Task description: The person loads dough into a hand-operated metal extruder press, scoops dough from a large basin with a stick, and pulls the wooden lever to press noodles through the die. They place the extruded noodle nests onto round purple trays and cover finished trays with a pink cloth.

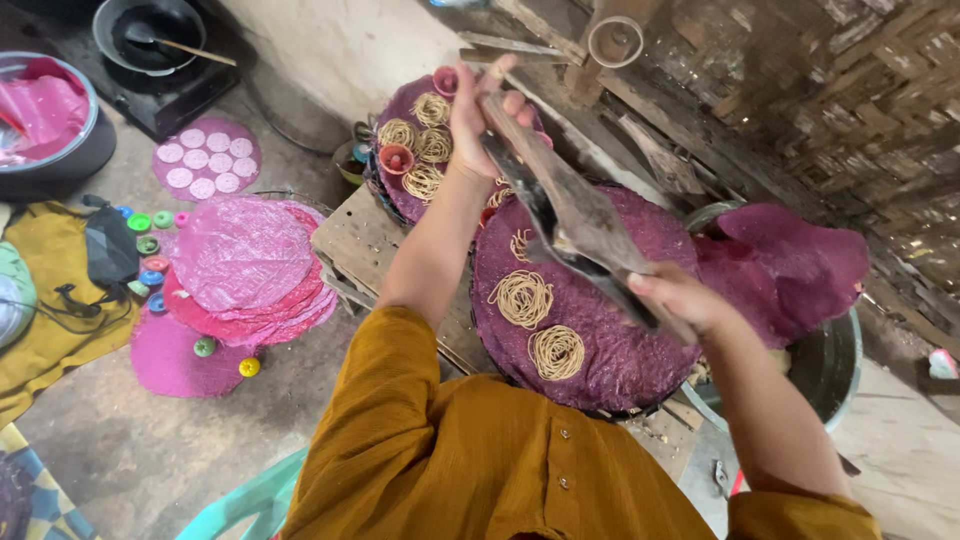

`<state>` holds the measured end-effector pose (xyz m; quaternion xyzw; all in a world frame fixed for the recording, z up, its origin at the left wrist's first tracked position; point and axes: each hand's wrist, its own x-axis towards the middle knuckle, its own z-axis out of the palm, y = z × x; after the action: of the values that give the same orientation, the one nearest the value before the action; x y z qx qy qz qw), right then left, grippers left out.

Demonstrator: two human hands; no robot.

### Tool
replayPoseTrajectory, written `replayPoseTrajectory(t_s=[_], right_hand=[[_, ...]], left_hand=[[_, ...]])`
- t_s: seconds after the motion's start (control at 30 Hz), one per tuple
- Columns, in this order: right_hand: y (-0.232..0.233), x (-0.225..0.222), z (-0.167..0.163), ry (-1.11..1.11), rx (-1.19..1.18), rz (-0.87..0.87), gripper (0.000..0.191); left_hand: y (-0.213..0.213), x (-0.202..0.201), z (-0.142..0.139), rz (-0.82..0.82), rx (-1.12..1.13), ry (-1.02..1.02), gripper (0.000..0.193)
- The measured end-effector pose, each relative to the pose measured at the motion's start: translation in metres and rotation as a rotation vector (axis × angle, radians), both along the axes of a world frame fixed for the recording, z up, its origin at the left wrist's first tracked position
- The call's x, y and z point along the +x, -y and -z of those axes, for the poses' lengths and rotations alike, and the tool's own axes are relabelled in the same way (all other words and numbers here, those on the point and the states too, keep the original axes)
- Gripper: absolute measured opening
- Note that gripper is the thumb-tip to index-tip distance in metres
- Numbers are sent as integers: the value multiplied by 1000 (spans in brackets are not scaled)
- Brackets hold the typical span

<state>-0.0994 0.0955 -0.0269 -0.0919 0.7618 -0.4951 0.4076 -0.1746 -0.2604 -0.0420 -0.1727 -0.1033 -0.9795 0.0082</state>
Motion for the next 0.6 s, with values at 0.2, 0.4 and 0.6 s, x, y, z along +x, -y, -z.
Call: replayPoseTrajectory(t_s=[0.2,0.4,0.6], right_hand=[[17,-8,-19,-168,8,47,72],[14,15,-31,-71,46,70,67],[23,-2,-46,-377,240,71,65]], left_hand=[[19,-13,-25,-1,104,-167,76],[9,5,-18,6,22,-170,68],[15,-14,-36,-33,143,-17,73]])
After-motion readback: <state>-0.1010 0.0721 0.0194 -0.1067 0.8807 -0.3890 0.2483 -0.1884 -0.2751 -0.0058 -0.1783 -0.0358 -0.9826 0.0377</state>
